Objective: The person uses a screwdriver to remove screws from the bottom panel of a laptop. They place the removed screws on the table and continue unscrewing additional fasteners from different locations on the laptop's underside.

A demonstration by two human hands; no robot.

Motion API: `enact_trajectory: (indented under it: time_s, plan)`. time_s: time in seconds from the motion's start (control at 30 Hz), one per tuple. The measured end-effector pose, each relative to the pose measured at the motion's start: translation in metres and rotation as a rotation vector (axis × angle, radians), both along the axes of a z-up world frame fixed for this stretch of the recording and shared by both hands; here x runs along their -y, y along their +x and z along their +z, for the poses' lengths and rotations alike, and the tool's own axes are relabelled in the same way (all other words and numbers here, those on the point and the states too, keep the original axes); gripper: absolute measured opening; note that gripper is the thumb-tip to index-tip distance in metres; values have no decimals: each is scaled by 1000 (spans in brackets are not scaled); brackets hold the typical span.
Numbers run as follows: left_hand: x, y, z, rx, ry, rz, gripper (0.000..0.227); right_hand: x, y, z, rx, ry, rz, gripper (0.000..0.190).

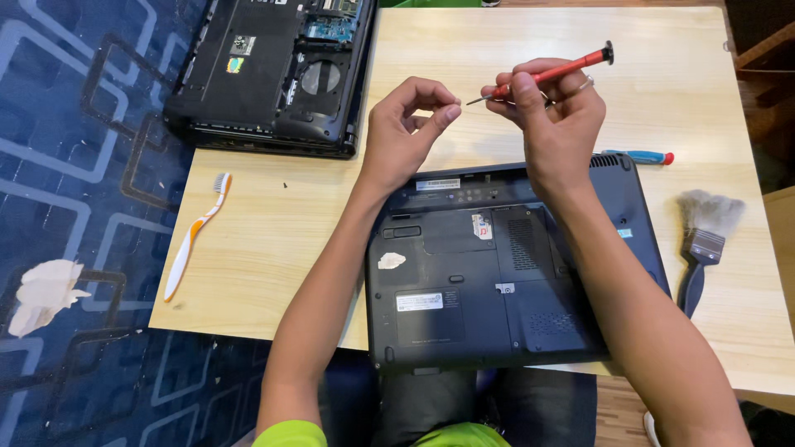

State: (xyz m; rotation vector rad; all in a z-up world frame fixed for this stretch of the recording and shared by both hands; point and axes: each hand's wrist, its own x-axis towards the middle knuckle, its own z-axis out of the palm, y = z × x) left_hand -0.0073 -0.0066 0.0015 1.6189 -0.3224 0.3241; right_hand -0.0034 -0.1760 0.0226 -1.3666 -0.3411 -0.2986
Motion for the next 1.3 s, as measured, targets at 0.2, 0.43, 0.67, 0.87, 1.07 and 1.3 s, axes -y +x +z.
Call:
enact_trajectory:
  time_s: [0.2,0.43,0.67,0.87,1.07,1.3]
  plan:
    - [4,0,-5,-2,-165,-67,12,-2,-4,-1,21,22,0,18]
    - [11,-5,-3,-34,-190,-47,13,-3,-7,2,32,8,-26,21]
    - [14,-6,-1,-14,-211,-7,11,-5,-8,0,32,33,-21,21]
    - [15,-7,-1,-23,-276,-33,13,-4,-8,-2,49,32,-26,26]
    - [12,-4,-5,-56,-361,-82,15,-2,-14,1,118,-13,48,25]
    - [2,-4,0,-4,-207,-175,11,-5,-12,-1,124,-60,65,23]
